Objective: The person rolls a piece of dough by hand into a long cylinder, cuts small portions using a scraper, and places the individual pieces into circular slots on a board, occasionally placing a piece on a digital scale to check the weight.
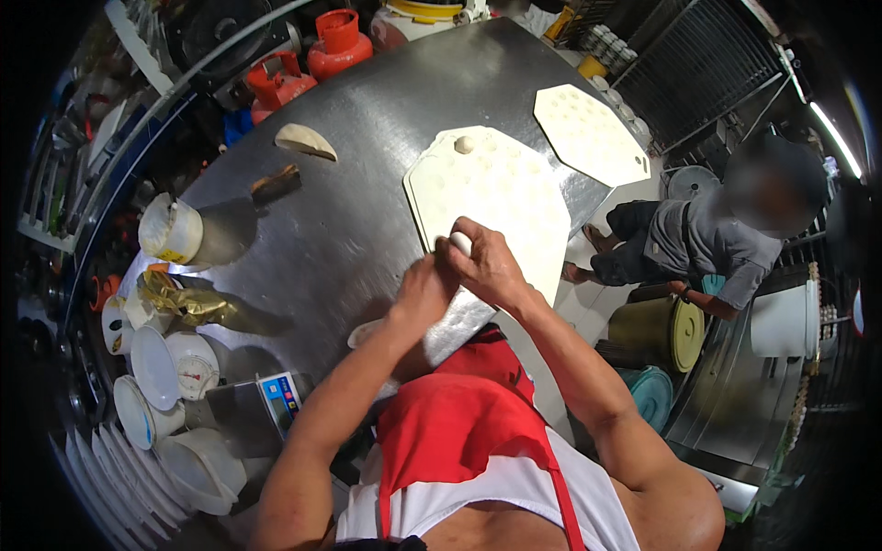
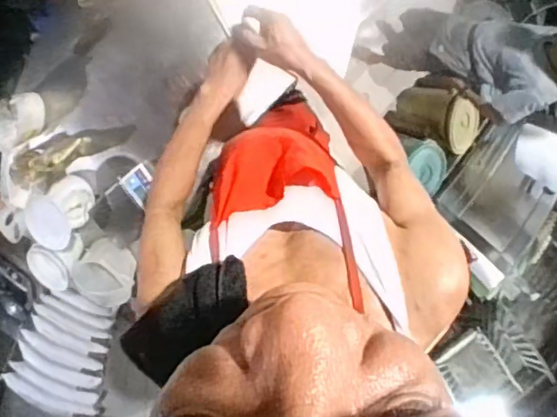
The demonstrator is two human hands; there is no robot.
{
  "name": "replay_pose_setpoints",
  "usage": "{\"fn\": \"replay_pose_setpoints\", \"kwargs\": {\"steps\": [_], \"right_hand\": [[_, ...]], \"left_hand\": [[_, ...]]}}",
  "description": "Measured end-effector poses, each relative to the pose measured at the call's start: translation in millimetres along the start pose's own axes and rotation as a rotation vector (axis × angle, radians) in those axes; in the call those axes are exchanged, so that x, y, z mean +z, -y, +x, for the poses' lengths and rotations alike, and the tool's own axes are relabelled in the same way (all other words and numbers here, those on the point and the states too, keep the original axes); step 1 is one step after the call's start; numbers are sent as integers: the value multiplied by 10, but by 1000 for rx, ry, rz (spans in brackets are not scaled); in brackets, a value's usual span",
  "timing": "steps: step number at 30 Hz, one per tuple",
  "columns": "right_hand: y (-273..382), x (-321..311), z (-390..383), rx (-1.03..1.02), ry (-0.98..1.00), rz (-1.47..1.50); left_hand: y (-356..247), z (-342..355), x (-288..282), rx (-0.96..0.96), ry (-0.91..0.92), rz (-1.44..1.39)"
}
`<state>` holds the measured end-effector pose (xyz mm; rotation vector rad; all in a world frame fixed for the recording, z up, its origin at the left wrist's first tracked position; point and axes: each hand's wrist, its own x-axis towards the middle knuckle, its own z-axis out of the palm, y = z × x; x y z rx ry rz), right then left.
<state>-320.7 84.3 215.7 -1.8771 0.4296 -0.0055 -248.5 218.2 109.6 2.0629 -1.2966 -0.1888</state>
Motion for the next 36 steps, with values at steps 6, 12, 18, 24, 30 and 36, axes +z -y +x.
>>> {"fn": "replay_pose_setpoints", "kwargs": {"steps": [6,12,18,24,30,36], "right_hand": [[-916,-651,868,-86,41,26],[-1687,-1432,2267,-254,-344,-266],[-2244,-1578,2788,-284,-390,-455],[-1217,-588,1186,-100,292,-40],[-1018,-593,925,-75,183,-188],[-800,-583,700,-93,-58,-183]], "left_hand": [[447,474,346,-658,92,-571],[636,221,548,-703,-25,-416],[302,611,456,-920,-13,-724],[316,486,502,-750,-129,-816],[282,154,565,-661,146,-722],[-207,720,95,-258,115,-175]]}}
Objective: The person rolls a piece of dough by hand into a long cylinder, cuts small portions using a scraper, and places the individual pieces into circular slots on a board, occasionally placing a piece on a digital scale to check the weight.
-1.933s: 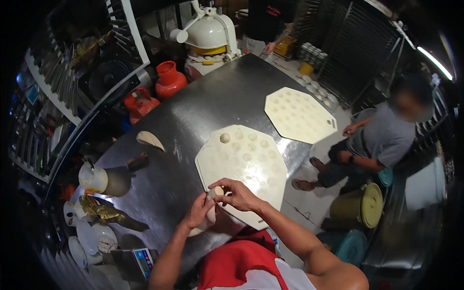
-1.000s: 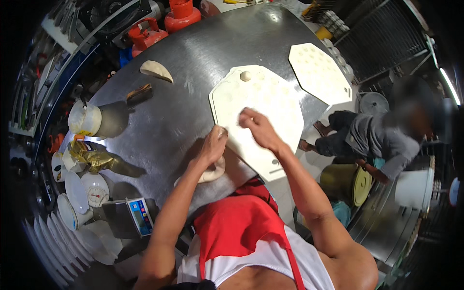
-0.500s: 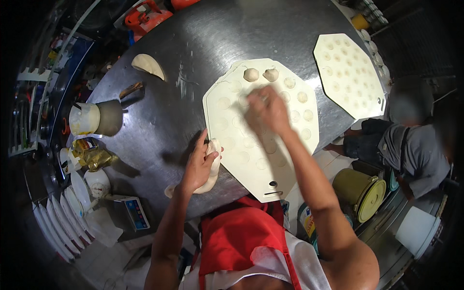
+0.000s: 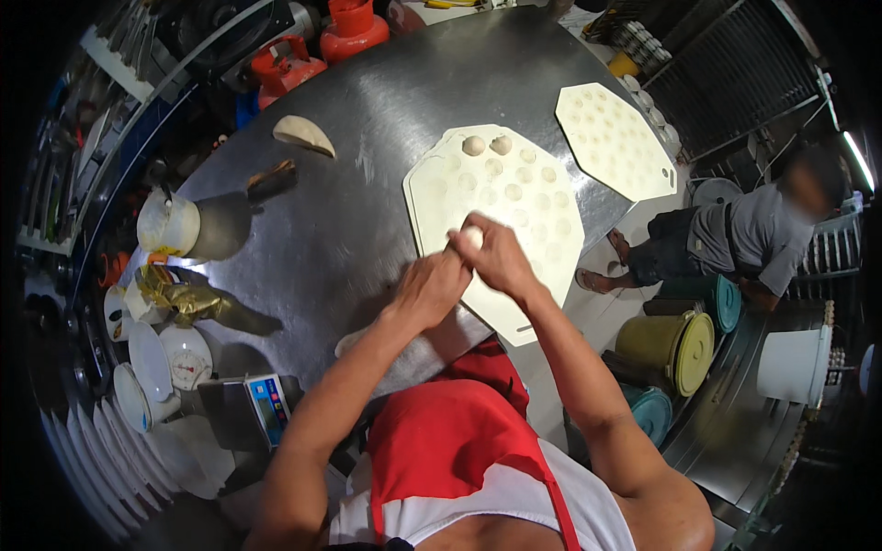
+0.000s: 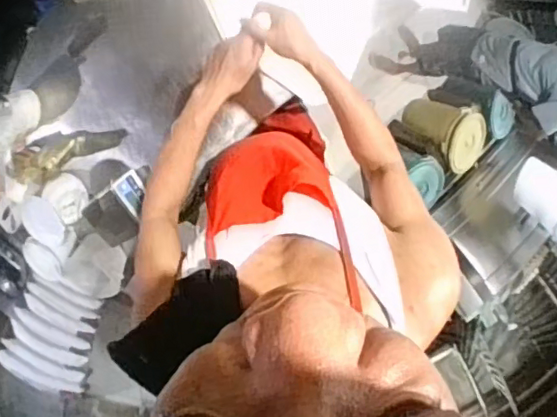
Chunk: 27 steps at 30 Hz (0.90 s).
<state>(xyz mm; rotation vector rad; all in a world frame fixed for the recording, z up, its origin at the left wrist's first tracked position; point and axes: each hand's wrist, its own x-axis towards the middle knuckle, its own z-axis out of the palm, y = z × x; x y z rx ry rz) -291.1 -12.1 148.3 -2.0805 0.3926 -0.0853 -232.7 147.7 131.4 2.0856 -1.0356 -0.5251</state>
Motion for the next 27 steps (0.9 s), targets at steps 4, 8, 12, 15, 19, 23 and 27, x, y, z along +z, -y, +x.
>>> {"fn": "replay_pose_setpoints", "kwargs": {"steps": [4,8,12,15,19,23,27], "right_hand": [[413,73,-33,-49,72,119],[-160,0,100,-89,141,85],[-1212,-366,907,-153,-190,-156],[-1451,-485,1458,-86,-188,-239],[-1518,-401,1572,-108,-270,-449],[-691,-18,753,177,109,176],[-191,225,362,-68,248,359]], "left_hand": [[569,289,210,-48,-59,5],[722,385,263,-399,58,-348],[942,217,443,-576,63,-245],[941,162,436,-504,60,-342],[815,86,351,-560,-24,-403],[661,65,195,-486,-122,-594],[645,-98,69,-341,-161,-535]]}}
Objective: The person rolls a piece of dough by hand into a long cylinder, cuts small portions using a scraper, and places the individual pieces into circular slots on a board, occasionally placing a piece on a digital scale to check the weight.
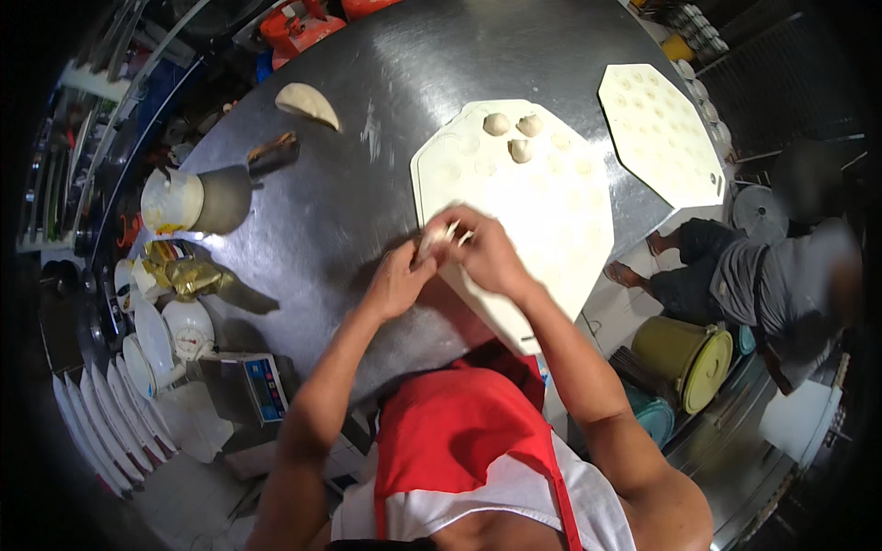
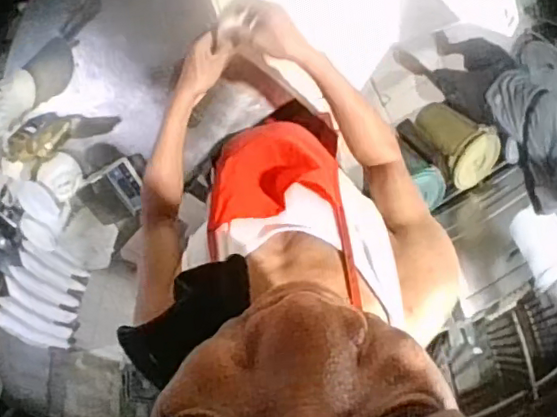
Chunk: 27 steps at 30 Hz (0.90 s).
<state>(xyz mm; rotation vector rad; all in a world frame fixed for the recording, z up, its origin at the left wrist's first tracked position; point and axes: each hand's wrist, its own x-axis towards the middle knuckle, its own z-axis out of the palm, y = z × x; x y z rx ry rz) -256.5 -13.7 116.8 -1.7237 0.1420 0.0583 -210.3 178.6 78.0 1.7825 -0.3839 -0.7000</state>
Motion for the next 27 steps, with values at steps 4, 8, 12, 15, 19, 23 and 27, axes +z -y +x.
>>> {"fn": "replay_pose_setpoints", "kwargs": {"steps": [4,8,12,15,19,23,27], "right_hand": [[37,131,-128,197,-27,-359],[217,108,-96,58,-205,-343],[133,203,100,8,-289,-334],[470,522,-92,-97,162,-111],[-451,-374,580,29,-94,-336],[-635,-605,1169,-19,-250,-428],[-943,-763,1461,-246,-288,-757]], "left_hand": [[-30,-91,-77,-56,262,161],[-474,-76,37,277,105,426],[-248,144,167,203,28,685],[1049,359,-118,305,-35,180],[123,510,64,-276,31,367],[324,175,-63,-217,-18,299],[238,73,-72,-160,-100,307]]}}
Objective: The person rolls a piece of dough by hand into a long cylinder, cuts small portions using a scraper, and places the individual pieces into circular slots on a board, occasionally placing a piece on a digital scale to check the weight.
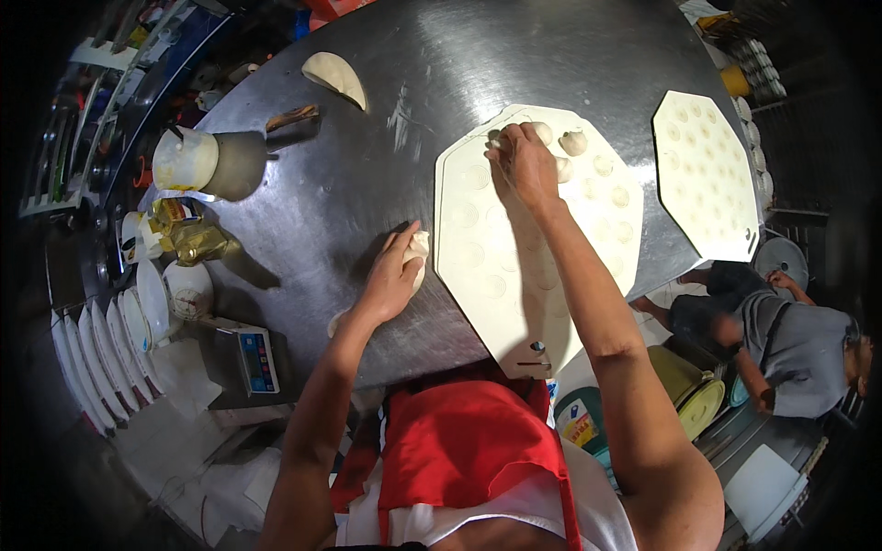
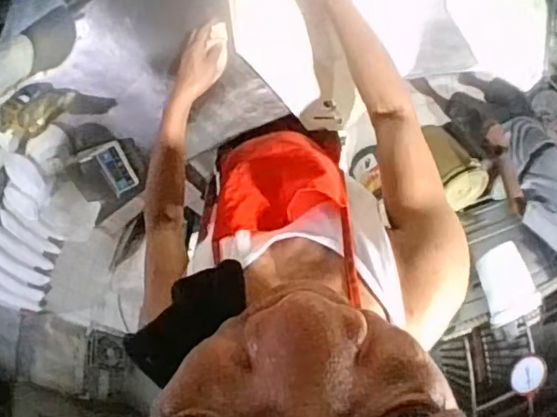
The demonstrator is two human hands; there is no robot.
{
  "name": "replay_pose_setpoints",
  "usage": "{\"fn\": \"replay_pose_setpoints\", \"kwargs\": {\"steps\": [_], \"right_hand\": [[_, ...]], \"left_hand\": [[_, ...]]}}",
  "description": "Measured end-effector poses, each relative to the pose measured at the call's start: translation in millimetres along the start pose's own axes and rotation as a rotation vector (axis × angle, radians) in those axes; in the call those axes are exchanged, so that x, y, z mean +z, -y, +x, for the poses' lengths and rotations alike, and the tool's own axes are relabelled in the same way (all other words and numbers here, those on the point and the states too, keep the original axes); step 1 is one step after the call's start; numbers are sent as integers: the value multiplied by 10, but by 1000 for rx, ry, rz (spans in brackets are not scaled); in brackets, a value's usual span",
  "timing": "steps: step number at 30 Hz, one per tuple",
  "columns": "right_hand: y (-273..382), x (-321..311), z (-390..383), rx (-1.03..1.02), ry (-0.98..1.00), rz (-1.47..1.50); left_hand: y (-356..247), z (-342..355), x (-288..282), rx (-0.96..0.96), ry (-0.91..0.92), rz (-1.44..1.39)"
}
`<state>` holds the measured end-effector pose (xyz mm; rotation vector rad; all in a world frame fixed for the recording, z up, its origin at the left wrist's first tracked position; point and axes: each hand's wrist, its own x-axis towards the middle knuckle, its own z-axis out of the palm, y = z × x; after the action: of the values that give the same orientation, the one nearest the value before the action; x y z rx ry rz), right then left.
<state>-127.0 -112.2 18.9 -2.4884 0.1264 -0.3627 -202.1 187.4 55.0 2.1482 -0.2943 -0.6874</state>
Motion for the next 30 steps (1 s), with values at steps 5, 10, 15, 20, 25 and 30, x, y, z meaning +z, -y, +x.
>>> {"fn": "replay_pose_setpoints", "kwargs": {"steps": [5,10,15,20,25,30], "right_hand": [[1046,-232,-742,250,294,411],[1631,-376,-1031,365,318,958],[1911,-464,-1371,278,457,350],[1836,-443,-1250,311,89,400],[2071,-295,-1338,101,474,583],[745,-78,-684,43,76,225]], "left_hand": [[-21,-169,-102,-31,-49,-261],[64,-338,-349,16,303,-135],[-167,-468,-347,288,180,91],[-416,-311,-66,316,44,350],[631,186,37,562,14,-50],[49,-64,-9,6,3,118]]}}
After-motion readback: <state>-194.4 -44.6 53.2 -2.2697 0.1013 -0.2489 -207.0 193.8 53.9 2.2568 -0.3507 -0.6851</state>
